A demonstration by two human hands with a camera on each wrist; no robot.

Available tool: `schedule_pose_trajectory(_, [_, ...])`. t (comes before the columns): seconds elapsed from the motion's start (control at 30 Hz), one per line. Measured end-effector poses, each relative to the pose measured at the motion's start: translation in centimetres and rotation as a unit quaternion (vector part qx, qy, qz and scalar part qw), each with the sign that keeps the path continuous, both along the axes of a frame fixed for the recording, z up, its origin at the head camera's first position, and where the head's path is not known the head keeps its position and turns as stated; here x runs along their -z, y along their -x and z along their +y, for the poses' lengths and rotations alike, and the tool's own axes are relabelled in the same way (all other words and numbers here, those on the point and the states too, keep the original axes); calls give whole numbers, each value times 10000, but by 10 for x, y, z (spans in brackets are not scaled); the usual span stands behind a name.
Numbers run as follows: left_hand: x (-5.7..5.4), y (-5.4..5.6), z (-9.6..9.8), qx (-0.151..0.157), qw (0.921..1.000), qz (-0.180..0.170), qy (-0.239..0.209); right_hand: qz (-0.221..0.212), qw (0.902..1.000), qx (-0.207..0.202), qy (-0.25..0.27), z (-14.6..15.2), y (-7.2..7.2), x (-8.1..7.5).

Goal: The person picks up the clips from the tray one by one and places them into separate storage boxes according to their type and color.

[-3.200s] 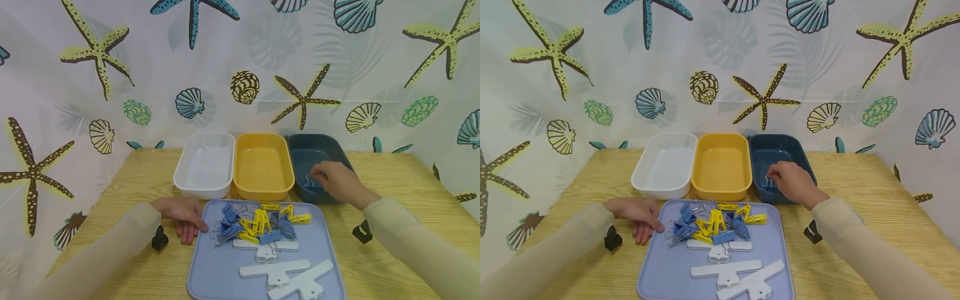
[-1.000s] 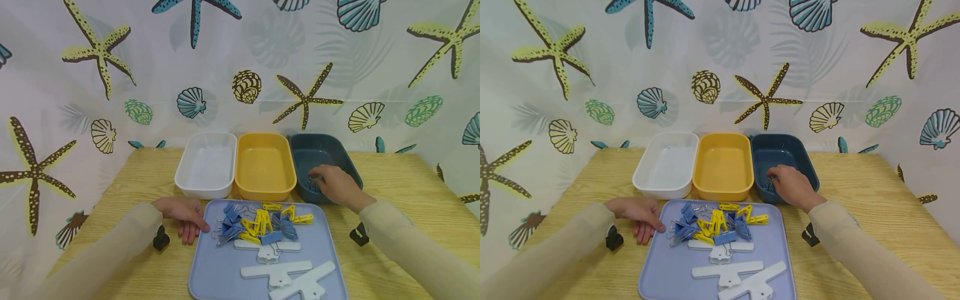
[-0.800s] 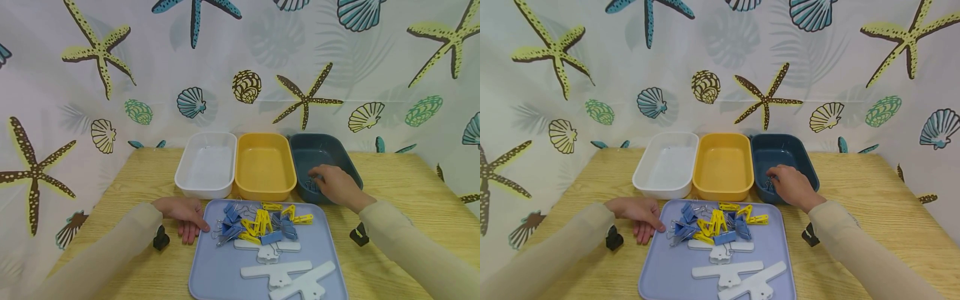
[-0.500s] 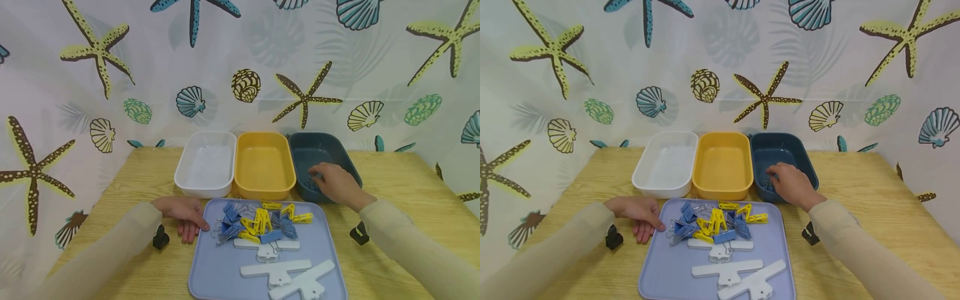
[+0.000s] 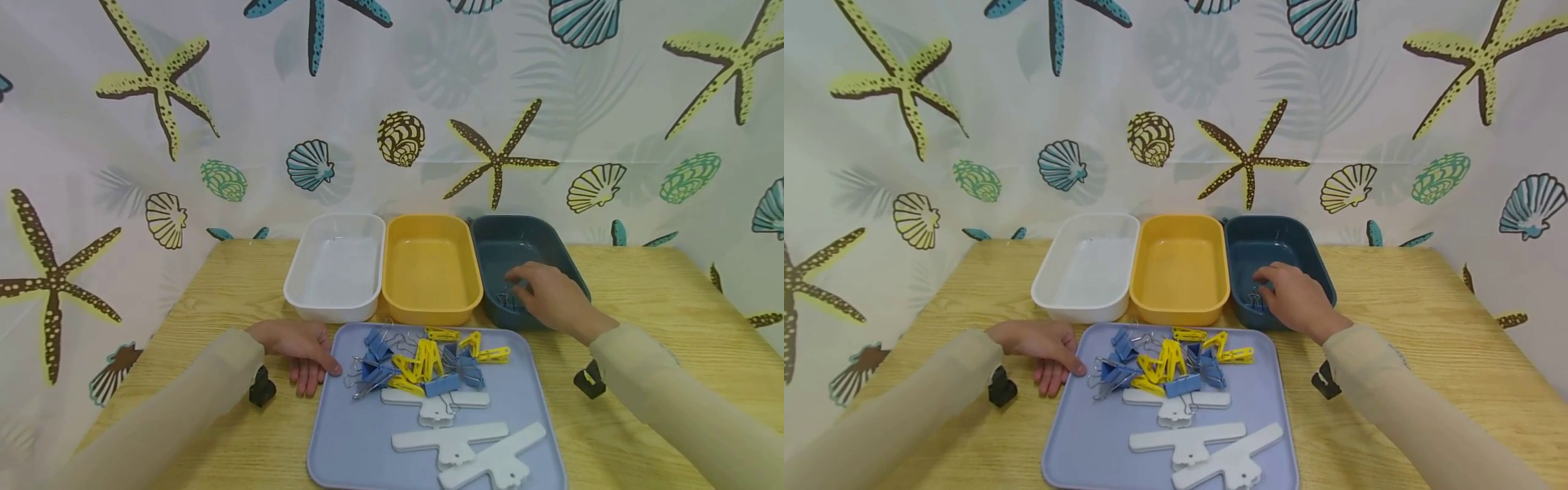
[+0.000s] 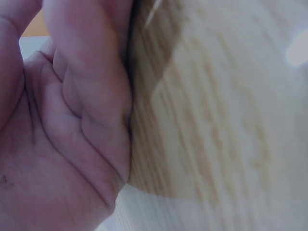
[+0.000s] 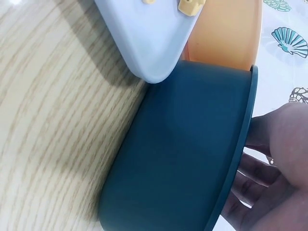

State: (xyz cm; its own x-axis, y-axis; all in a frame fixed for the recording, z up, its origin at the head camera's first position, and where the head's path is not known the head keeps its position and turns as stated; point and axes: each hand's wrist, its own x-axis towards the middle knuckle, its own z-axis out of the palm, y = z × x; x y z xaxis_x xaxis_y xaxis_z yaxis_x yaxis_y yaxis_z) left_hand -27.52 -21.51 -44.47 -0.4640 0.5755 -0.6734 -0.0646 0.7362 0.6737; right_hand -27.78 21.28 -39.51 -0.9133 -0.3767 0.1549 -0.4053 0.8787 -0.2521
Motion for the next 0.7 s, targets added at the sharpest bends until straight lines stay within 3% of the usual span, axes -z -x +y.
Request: schedule_pose_trajectory(0.7, [0,-2,-1,-97,9999,55,79,-5,9999,127,57,3,-8,-3])
